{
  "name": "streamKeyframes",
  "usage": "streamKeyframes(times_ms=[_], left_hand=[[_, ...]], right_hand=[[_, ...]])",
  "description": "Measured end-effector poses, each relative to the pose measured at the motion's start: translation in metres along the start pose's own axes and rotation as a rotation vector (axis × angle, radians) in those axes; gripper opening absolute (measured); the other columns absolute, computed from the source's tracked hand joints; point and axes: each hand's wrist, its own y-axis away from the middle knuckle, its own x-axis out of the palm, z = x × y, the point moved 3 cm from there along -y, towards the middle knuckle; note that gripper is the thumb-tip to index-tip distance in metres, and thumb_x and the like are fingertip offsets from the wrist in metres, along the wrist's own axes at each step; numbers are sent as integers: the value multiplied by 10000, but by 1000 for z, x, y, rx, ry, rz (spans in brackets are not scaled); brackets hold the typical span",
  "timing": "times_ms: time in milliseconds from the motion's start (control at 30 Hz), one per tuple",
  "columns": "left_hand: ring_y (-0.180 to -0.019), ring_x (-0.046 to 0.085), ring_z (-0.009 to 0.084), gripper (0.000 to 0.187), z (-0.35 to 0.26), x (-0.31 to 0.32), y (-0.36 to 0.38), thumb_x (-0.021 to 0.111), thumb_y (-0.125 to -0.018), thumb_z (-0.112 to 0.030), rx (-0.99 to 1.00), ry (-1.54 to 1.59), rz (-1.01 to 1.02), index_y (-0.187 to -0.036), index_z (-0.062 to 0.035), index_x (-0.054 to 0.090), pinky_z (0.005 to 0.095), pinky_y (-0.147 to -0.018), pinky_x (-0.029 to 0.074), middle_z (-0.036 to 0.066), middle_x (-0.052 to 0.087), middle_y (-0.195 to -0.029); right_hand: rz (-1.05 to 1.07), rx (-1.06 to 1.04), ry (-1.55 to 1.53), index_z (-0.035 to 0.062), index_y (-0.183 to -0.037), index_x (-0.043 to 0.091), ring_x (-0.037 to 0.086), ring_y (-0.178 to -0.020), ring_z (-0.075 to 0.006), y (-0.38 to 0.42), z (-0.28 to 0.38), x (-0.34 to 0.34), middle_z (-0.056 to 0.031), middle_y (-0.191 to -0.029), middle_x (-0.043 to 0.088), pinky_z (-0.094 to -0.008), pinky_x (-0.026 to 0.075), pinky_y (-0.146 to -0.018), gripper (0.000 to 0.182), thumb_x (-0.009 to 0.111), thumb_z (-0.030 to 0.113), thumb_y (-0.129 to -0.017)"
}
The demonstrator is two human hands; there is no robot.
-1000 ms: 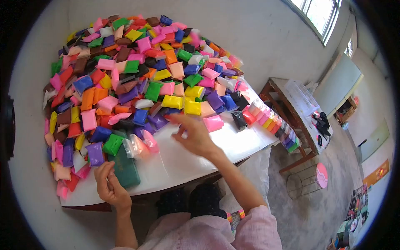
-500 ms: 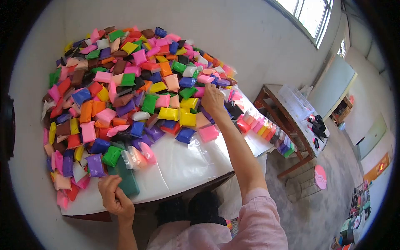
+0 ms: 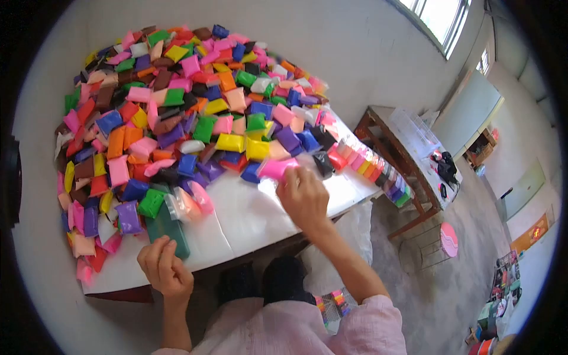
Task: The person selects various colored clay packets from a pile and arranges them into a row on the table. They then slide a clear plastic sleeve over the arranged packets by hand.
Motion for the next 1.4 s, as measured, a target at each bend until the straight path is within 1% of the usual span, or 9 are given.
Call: streamKeyframes(times_ms=[167,300,367,400,500,533,667,1133,1400], left_hand=[[-885,581,320,319,-56,20,2,560,-750,83,-97,414,279,-1047,-7,635,437,-790,443,160,630,-1025],[-929,548,316,314,-67,53,11,657,-773,-48,-92,290,370,-1083,-4,628,427,-810,430,137,593,-1107],[-937,527,315,290,-73,62,5,684,-790,-99,-135,249,392,-1058,-13,610,425,-814,416,127,574,-1041],[-930,522,315,280,-75,68,4,688,-791,-103,-152,240,392,-1044,-18,603,424,-809,410,126,567,-1022],[-890,506,312,244,-82,83,-3,702,-794,-152,-165,170,432,-966,-34,576,425,-782,399,120,530,-946],[-874,500,311,241,-83,87,-5,707,-795,-175,-164,138,452,-934,-39,565,427,-771,397,118,515,-917],[-854,498,300,200,-83,103,-8,688,-800,-171,-122,57,454,-870,-51,544,418,-744,401,115,498,-874],[-895,502,312,132,-77,105,-6,652,-761,-62,-54,248,447,-835,-28,547,422,-808,429,128,530,-907],[-837,498,323,123,-81,102,1,650,-766,6,-23,198,395,-853,1,564,424,-763,415,131,511,-863]], right_hand=[[178,41,-225,65,-997,638,620,-682,-213,53,57,-31,-66,-872,628,-329,501,-582,277,747,178,-769],[317,333,-610,55,-1099,637,622,-646,-233,51,30,-49,-94,-945,641,-335,510,-587,307,711,140,-813],[325,424,-693,52,-1121,633,620,-623,-237,54,10,-41,-101,-971,642,-328,510,-579,319,703,127,-818],[294,386,-639,57,-1135,635,638,-703,-254,50,8,-38,-108,-1001,641,-343,520,-622,316,685,112,-828],[326,193,-585,57,-1161,648,640,-715,-209,47,8,-24,-104,-1013,649,-318,519,-644,326,675,78,-836],[372,180,-554,75,-1102,659,637,-866,-272,47,11,-24,-101,-1018,636,-375,525,-721,287,690,121,-821],[303,157,-546,71,-942,690,636,-840,-264,50,11,-21,-80,-973,632,-370,522,-688,159,714,165,-816],[203,-62,-468,54,-858,582,612,-796,-243,57,14,-21,-73,-876,576,-352,500,-619,138,693,88,-785],[154,-104,-461,53,-820,544,586,-763,-241,64,18,-23,-87,-847,539,-342,478,-623,141,674,83,-774]])
